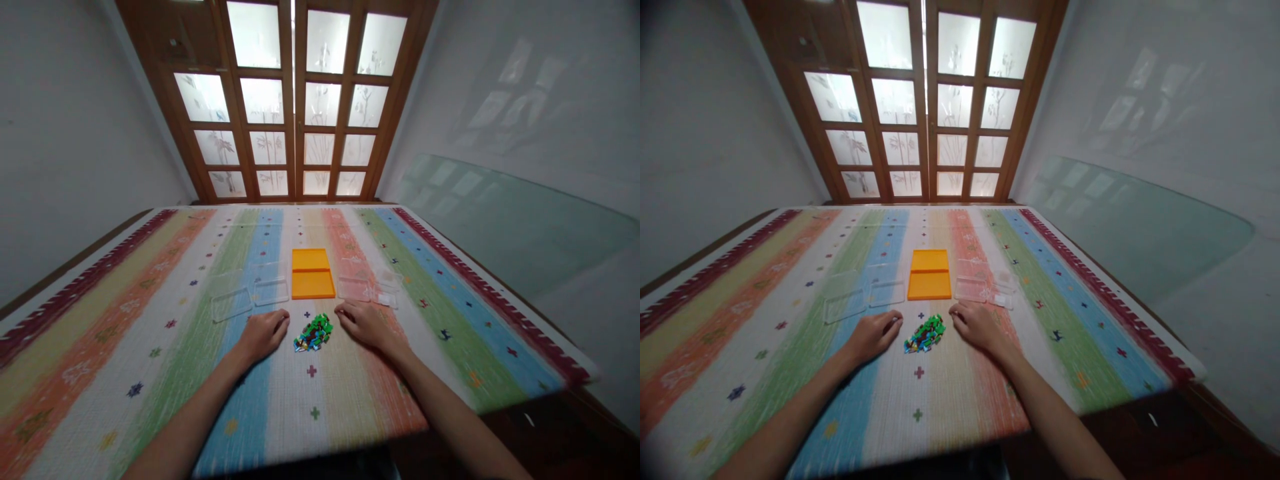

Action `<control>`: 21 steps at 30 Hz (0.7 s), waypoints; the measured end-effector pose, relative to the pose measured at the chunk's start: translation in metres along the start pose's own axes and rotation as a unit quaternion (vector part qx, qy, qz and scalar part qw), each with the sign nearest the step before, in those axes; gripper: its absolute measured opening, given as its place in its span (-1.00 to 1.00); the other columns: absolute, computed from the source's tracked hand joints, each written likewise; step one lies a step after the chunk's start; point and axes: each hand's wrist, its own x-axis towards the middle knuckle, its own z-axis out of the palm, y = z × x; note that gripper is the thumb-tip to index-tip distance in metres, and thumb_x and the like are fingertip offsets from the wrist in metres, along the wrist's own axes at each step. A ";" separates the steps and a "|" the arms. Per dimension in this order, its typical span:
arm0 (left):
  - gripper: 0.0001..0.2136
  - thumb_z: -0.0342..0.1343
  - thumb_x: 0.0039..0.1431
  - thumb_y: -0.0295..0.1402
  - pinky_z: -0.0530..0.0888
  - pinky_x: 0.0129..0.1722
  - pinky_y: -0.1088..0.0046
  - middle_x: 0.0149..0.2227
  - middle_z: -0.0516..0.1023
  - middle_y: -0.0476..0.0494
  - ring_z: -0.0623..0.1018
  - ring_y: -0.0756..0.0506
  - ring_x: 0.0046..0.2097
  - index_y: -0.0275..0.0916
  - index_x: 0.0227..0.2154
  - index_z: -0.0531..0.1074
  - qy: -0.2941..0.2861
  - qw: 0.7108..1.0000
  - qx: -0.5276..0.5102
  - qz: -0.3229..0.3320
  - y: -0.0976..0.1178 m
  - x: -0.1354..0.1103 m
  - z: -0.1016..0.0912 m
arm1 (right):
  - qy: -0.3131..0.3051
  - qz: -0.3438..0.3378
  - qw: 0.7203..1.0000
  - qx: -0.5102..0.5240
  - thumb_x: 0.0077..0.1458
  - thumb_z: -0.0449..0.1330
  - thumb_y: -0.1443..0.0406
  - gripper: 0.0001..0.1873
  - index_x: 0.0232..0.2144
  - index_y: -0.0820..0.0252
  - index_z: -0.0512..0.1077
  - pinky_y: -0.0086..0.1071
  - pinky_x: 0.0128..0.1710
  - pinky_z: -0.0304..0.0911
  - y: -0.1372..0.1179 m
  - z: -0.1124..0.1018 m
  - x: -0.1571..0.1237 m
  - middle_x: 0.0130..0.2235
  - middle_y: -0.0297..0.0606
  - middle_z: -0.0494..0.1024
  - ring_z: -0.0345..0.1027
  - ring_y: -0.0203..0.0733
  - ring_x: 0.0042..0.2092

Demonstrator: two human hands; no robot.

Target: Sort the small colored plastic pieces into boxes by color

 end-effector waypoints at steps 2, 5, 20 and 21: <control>-0.80 -0.05 0.37 -0.34 0.40 -0.36 0.47 -0.37 0.66 -0.11 0.63 -0.08 -0.36 -0.20 -0.23 0.48 -0.006 1.000 0.008 0.001 -0.001 -0.001 0.001 | 0.000 -0.005 1.000 -0.013 0.21 0.07 0.42 -0.77 -0.25 0.17 0.54 -0.35 -0.23 0.32 0.002 0.000 -0.003 -0.27 -0.19 0.62 0.49 -0.17 -0.28; -0.80 -0.06 0.38 -0.34 0.41 -0.35 0.46 -0.34 0.66 -0.12 0.64 -0.10 -0.34 -0.21 -0.22 0.48 -0.013 1.000 0.013 0.005 -0.002 -0.001 0.002 | -0.002 -0.004 1.000 -0.024 0.22 0.06 0.41 -0.76 -0.25 0.16 0.54 -0.36 -0.23 0.31 0.001 0.000 -0.004 -0.27 -0.20 0.61 0.48 -0.18 -0.28; -0.92 0.06 0.03 -0.43 0.21 -0.51 0.48 -0.58 0.36 0.05 0.30 0.02 -0.56 -0.21 -0.42 0.45 -0.111 0.979 -0.162 0.061 0.023 -0.010 -0.027 | 0.011 0.009 1.000 -0.018 0.19 0.08 0.42 -0.77 -0.26 0.14 0.53 -0.38 -0.26 0.30 0.000 0.003 -0.004 -0.28 -0.22 0.62 0.48 -0.19 -0.29; -0.93 0.07 0.04 -0.41 0.20 -0.51 0.47 -0.57 0.36 0.06 0.30 0.02 -0.56 -0.21 -0.41 0.45 -0.113 0.979 -0.158 0.060 0.024 -0.010 -0.026 | 0.011 0.010 1.000 -0.017 0.19 0.08 0.42 -0.77 -0.26 0.15 0.53 -0.38 -0.26 0.30 0.000 0.003 -0.004 -0.28 -0.22 0.62 0.48 -0.19 -0.29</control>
